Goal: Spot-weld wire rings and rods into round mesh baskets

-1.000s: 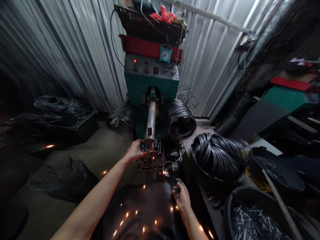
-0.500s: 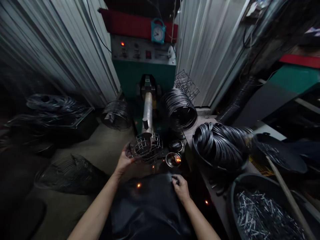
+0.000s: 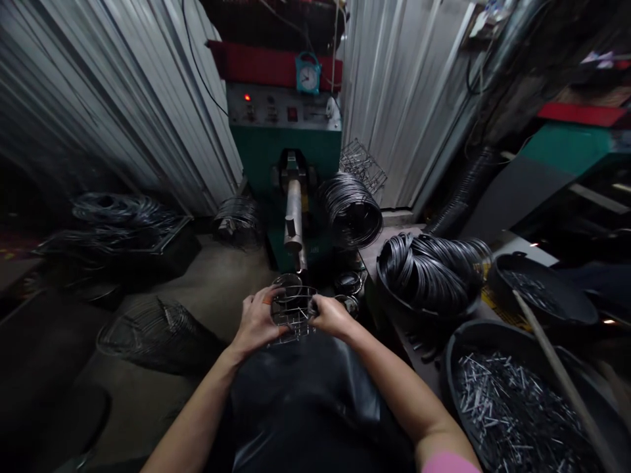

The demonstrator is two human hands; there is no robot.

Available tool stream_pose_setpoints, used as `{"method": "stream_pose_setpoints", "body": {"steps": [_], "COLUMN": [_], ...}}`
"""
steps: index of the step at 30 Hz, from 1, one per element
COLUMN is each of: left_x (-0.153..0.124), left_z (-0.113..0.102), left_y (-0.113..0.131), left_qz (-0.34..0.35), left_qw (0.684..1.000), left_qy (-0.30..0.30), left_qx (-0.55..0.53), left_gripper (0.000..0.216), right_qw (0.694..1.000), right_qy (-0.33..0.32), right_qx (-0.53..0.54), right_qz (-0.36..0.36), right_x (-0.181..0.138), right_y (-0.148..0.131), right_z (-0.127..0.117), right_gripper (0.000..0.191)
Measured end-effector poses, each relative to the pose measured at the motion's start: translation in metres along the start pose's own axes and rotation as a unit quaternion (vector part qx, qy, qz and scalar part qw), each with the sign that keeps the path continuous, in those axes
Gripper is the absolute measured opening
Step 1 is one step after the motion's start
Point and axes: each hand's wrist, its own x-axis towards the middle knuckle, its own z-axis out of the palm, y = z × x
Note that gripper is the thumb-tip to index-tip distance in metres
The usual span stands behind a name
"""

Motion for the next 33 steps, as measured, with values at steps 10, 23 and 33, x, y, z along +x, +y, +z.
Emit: {"method": "stream_pose_setpoints", "body": {"steps": [10, 23, 33], "left_x": [-0.004, -0.002, 0.009], "left_z": [-0.007, -0.005, 0.014], "left_y": [0.015, 0.003, -0.019], "left_qz": [-0.013, -0.038, -0.037], "left_qw": [1.000, 0.997, 0.994], "left_qy": [-0.020, -0.020, -0.006], "left_qx": [-0.015, -0.060, -0.103], "left_gripper": [0.047, 0.053, 0.053], "right_qw": [0.990, 0.986, 0.979], "right_qy": [0.100, 0.005, 0.046], "right_qx": [0.089, 0.063, 0.001], "right_qz": [-0.049, -0.154, -0.199], "right_x": [-0.010, -0.005, 0.012], "right_y": [0.001, 0.007, 0.018], "right_z": [0.031, 0.016, 0.027], "right_gripper": [0.015, 0.019, 0.016]}}
